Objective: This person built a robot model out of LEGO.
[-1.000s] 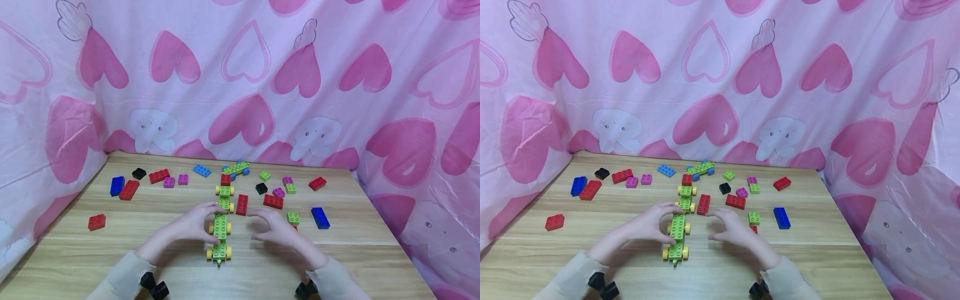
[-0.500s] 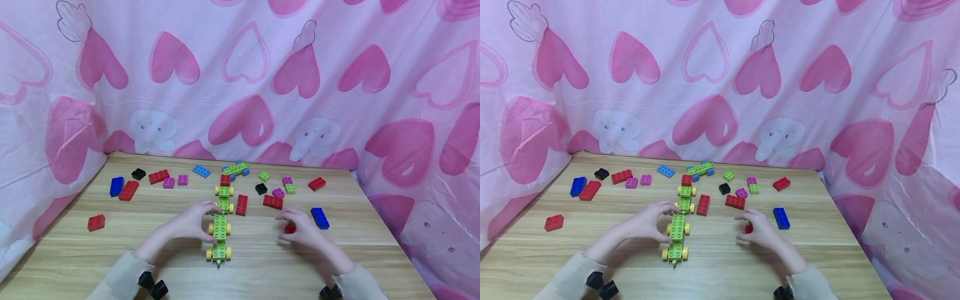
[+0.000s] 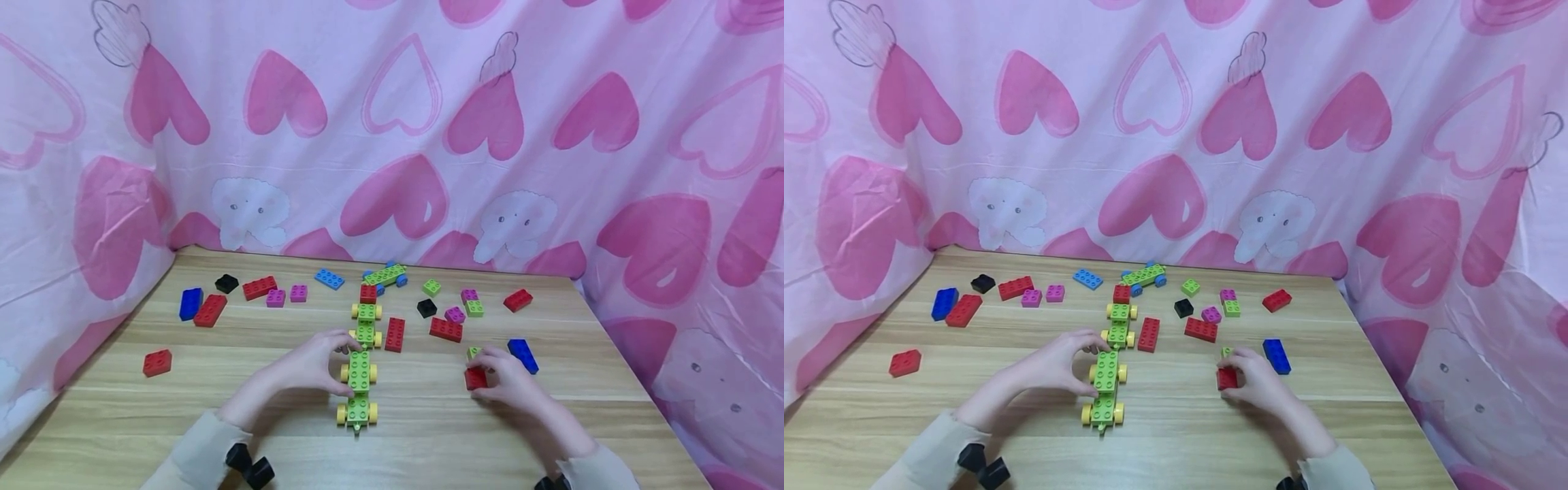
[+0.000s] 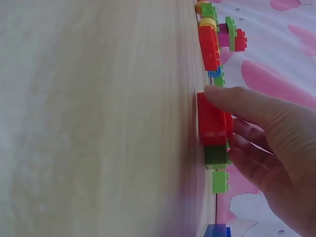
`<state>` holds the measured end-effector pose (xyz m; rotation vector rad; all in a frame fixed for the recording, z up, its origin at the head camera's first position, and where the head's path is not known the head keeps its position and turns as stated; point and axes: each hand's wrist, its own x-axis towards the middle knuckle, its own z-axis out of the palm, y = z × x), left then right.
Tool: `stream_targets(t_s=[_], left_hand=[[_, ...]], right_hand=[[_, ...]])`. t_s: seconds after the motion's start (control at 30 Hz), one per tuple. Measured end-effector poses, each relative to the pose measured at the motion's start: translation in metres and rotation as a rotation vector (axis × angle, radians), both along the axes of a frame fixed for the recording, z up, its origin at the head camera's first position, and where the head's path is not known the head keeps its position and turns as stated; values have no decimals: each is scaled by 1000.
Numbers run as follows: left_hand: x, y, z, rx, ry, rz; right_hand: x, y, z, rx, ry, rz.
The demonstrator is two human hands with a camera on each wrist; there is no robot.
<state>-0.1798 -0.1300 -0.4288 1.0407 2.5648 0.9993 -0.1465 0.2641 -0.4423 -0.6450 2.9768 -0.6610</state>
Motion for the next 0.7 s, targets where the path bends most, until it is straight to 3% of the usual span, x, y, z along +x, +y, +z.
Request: stream_targets(t_s=[0.37,0.7], left_hand=[[0,1,0,1,7,3],[1,0,-3,6,4,7]], right_hand=[[0,0,-2,22,-3,12],[-1,-13,-4,9,6,100]])
